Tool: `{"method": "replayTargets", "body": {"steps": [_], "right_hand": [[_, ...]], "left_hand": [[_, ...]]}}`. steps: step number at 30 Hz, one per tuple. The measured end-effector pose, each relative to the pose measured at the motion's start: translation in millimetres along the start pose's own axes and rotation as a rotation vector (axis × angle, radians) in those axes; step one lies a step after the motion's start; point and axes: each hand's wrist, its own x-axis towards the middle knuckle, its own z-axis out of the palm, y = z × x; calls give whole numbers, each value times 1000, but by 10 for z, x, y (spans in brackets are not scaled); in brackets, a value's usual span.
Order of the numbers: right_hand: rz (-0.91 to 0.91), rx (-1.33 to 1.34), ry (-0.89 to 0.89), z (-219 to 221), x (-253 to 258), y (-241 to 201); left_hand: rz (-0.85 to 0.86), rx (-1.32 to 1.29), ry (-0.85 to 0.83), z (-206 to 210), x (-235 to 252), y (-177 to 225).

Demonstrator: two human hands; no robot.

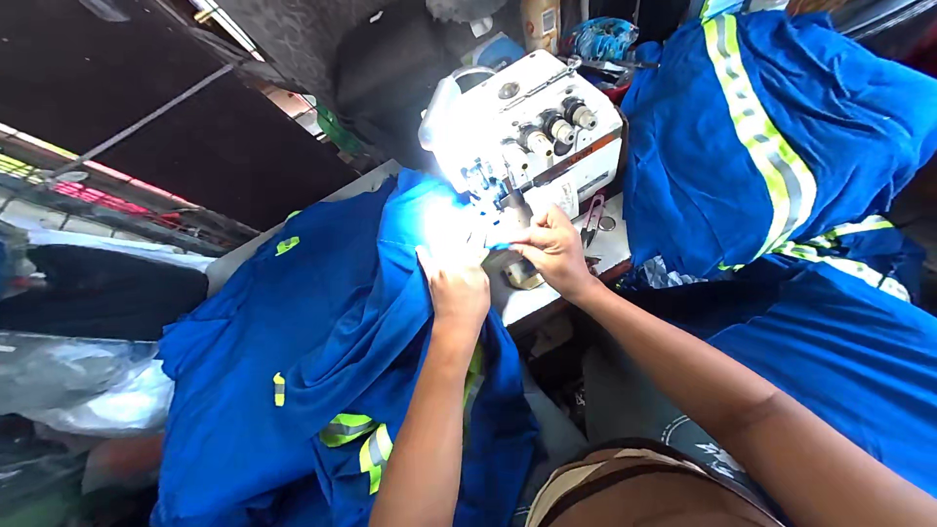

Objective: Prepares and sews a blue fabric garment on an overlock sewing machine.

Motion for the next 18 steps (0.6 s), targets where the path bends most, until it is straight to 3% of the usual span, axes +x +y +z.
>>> {"method": "replayTargets", "body": {"steps": [2, 6, 9, 11, 13, 15, 18], "right_hand": [[-39, -197, -40, -22, 51, -6], [-75, -461, -126, -126, -27, -140], [-10, -373, -169, -239, -257, -198], [117, -195, -173, -402, -445, -250], [413, 74, -216, -608, -586, -317], [875, 545, -264, -707, -629, -392], [1422, 1212, -262, -709, -801, -386]], "left_hand": [[-97, 21, -196, -88, 247, -9], [-37, 99, -291, -34, 725, -216], [-81, 215, -332, -37, 811, -313], [-197, 293, -416, -254, 581, -184], [-340, 192, -508, -541, 200, 106], [-309, 128, -653, -598, -45, 662], [-163, -69, -754, -18, -218, 1496]]}}
